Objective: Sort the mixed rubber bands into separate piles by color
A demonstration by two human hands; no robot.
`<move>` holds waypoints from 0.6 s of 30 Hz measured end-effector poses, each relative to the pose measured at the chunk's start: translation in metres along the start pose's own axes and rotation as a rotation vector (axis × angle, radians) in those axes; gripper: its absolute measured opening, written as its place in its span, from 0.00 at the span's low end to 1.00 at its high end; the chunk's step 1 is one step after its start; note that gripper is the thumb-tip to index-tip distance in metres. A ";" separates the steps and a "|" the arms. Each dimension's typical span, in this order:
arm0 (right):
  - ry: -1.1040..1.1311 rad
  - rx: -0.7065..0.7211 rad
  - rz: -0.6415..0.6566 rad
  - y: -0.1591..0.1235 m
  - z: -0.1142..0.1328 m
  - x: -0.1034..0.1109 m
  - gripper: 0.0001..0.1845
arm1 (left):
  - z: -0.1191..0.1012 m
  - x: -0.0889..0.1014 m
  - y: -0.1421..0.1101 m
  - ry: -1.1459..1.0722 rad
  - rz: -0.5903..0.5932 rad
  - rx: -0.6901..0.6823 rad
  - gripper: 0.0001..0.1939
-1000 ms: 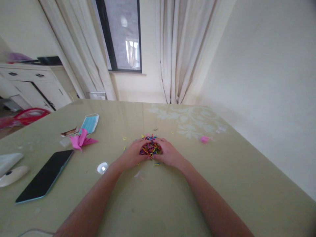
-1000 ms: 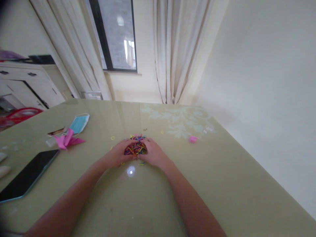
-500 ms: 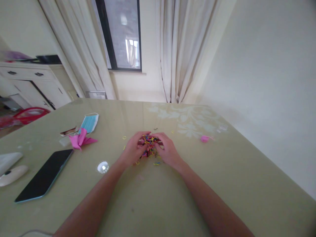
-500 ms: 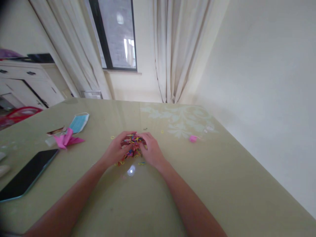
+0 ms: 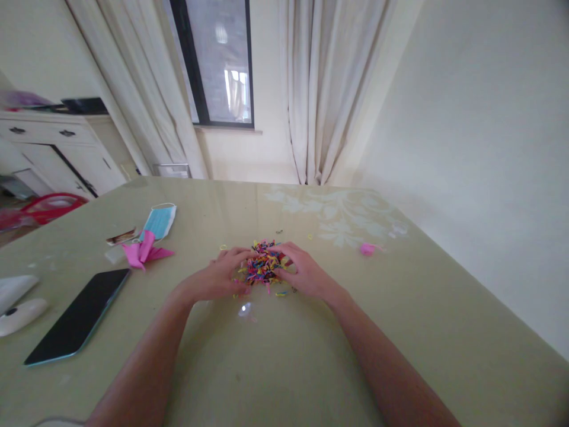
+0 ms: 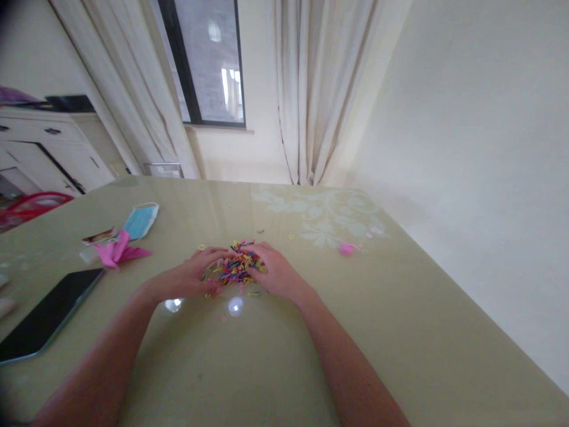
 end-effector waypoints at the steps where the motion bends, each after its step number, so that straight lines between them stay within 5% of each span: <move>1: -0.019 -0.012 0.045 -0.002 -0.003 0.001 0.31 | -0.001 -0.004 -0.003 0.048 0.064 0.030 0.49; 3: -0.071 -0.040 0.136 -0.007 -0.010 0.002 0.46 | -0.006 -0.013 -0.007 0.119 0.171 0.080 0.63; 6: -0.128 -0.084 0.206 -0.011 -0.025 0.002 0.58 | -0.017 -0.022 -0.005 0.161 0.214 0.104 0.67; 13: -0.056 -0.146 0.041 -0.003 -0.036 0.002 0.28 | -0.017 -0.017 0.012 0.049 0.032 0.041 0.36; 15: -0.064 -0.167 0.022 -0.004 -0.034 0.009 0.30 | -0.010 -0.009 0.011 0.046 -0.050 0.029 0.35; 18: -0.067 -0.237 0.111 -0.010 -0.036 0.017 0.47 | 0.004 -0.007 0.004 0.056 -0.041 0.051 0.47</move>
Point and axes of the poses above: each hand's wrist, its own y-axis towards the middle knuckle, its own x-axis out of the back of the hand, z = x × y, the point moved 6 cm from there along y, towards the middle knuckle, and after that the axes turned 2 degrees about z, right-handed, at the moved point
